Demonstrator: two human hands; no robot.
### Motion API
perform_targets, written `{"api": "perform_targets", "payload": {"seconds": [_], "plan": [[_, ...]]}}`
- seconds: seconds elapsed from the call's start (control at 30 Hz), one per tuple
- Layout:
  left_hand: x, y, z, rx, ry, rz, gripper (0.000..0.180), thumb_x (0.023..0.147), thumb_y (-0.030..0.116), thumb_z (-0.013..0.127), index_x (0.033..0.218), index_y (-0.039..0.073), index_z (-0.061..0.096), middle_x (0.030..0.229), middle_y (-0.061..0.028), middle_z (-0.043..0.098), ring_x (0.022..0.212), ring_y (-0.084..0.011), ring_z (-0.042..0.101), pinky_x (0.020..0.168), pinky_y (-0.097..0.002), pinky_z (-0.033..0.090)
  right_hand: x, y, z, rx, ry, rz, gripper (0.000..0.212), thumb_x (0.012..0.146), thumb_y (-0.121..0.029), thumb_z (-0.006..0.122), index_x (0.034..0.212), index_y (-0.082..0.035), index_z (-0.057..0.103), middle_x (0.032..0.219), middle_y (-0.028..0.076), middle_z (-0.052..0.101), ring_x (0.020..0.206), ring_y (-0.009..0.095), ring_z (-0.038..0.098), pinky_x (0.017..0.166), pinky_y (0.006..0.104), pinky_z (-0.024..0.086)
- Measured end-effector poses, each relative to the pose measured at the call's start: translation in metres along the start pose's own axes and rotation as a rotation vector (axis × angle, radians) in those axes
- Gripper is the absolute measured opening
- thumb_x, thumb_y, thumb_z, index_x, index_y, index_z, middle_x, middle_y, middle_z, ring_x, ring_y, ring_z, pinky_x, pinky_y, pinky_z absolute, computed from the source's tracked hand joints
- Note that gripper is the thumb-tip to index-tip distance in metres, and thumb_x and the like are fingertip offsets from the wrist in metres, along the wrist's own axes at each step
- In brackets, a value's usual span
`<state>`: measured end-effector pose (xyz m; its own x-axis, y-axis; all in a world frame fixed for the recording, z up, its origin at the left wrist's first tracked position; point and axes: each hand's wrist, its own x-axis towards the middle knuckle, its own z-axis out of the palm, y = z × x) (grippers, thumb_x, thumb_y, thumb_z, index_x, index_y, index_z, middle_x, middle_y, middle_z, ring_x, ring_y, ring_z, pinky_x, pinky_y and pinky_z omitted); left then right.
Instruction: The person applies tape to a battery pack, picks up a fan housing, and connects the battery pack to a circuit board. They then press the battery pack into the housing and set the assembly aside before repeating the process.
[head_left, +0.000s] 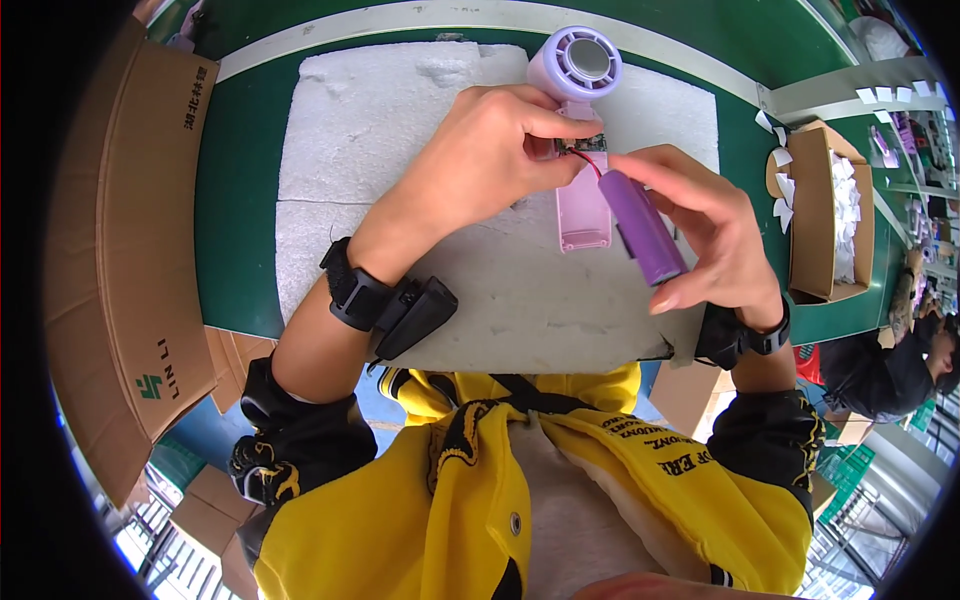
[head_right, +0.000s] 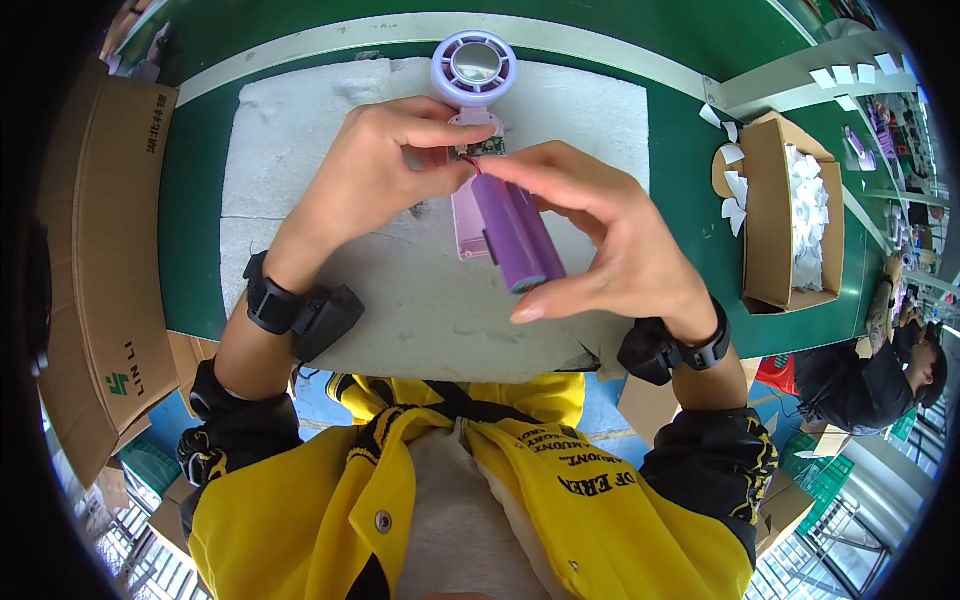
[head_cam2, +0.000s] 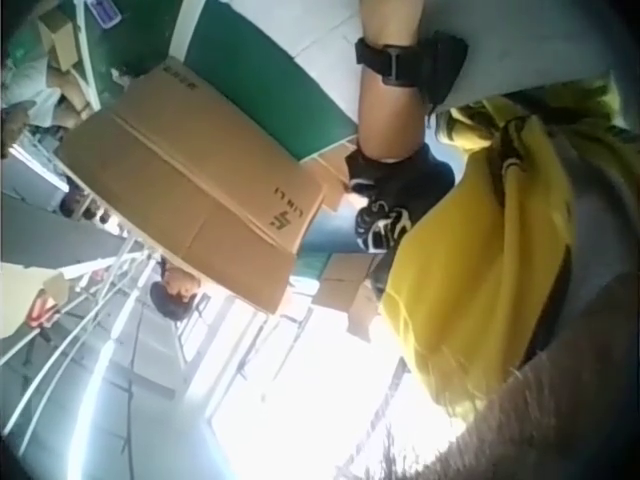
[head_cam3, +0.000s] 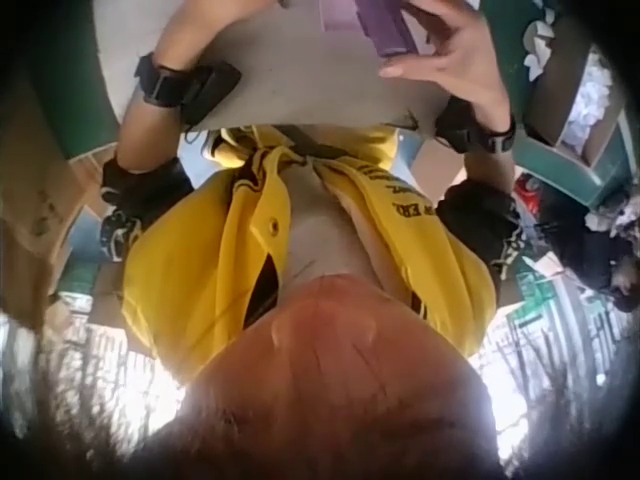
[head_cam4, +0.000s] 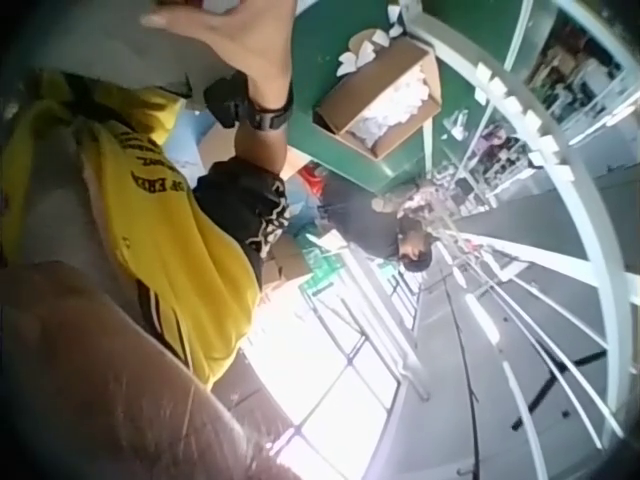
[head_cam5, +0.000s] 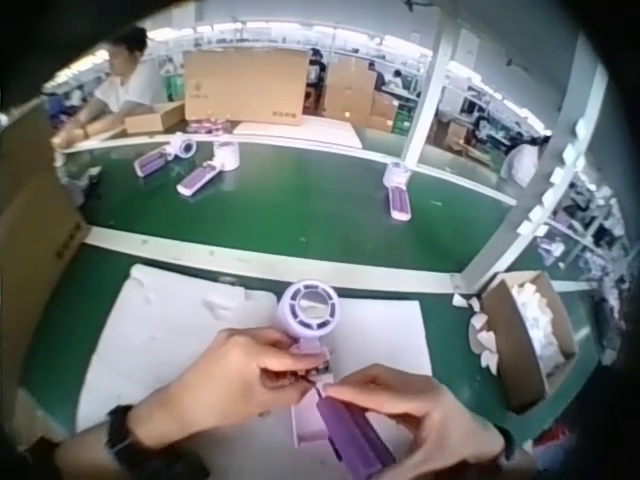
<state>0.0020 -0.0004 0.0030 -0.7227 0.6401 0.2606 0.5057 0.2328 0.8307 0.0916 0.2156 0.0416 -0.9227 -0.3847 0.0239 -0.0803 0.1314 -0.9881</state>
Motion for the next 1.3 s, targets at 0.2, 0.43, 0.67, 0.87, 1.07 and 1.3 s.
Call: {"api": "perform_targets", "payload": {"seconds": [0.2,0.43,0.67,0.87,1.07,1.3], "plan": [[0.001,0.002,-0.002,0.003,-0.018,0.001,0.031,0.070,0.006,0.074,0.101,0.008,0.073,0.091,-0.0150,0.069,0.074,-0.0288,0.067,0.069,-0.0325,0.054,-0.002,-0.005,0.009,-0.439,-0.090,-0.134,0.090,0.050,-0.018,0.091,0.130,-0.001,0.055,0.123,0.015,0.055,0.109,0.028,0.057,0.094,0.0359,0.047],[0.000,0.000,-0.002,0.003,-0.023,-0.002,0.030,0.072,0.006,0.073,0.102,0.006,0.073,0.093,-0.0169,0.069,0.078,-0.0312,0.068,0.072,-0.0331,0.055,0.000,0.001,0.023,-0.588,0.019,-0.134,0.080,0.053,-0.006,0.086,0.126,-0.005,0.054,0.119,0.014,0.057,0.109,0.033,0.056,0.093,0.0384,0.048],[0.000,0.003,-0.004,0.026,-0.048,0.008,0.026,0.079,0.006,0.070,0.105,0.004,0.071,0.096,-0.0192,0.069,0.084,-0.0341,0.068,0.076,-0.0349,0.055,0.003,0.010,0.026,-0.680,0.088,-0.189,0.071,0.052,-0.005,0.087,0.116,-0.005,0.057,0.121,0.014,0.057,0.111,0.032,0.055,0.093,0.0385,0.048],[-0.001,0.002,-0.003,0.059,-0.038,0.089,0.025,0.082,0.004,0.067,0.107,0.003,0.070,0.099,-0.0208,0.068,0.090,-0.0354,0.067,0.080,-0.0375,0.054,0.003,0.012,0.025,-0.741,0.086,-0.176,0.066,0.054,-0.007,0.088,0.113,-0.004,0.058,0.122,0.013,0.056,0.111,0.033,0.054,0.093,0.0397,0.048],[-0.001,0.005,-0.004,0.080,-0.045,0.087,0.024,0.083,0.004,0.066,0.107,0.003,0.070,0.098,-0.0206,0.068,0.091,-0.0369,0.066,0.082,-0.0385,0.054,0.000,0.006,0.024,-0.721,0.037,-0.156,0.069,0.056,-0.005,0.086,0.119,-0.002,0.058,0.123,0.013,0.056,0.113,0.032,0.054,0.094,0.0395,0.049],[-0.002,0.007,-0.005,0.106,-0.042,0.117,0.023,0.084,0.003,0.064,0.106,0.003,0.069,0.097,-0.0221,0.066,0.086,-0.0388,0.065,0.079,-0.0392,0.054,-0.003,0.005,0.026,-0.647,0.047,-0.091,0.066,0.059,0.001,0.083,0.121,-0.002,0.060,0.126,0.013,0.055,0.108,0.030,0.060,0.093,0.0374,0.053]]}}
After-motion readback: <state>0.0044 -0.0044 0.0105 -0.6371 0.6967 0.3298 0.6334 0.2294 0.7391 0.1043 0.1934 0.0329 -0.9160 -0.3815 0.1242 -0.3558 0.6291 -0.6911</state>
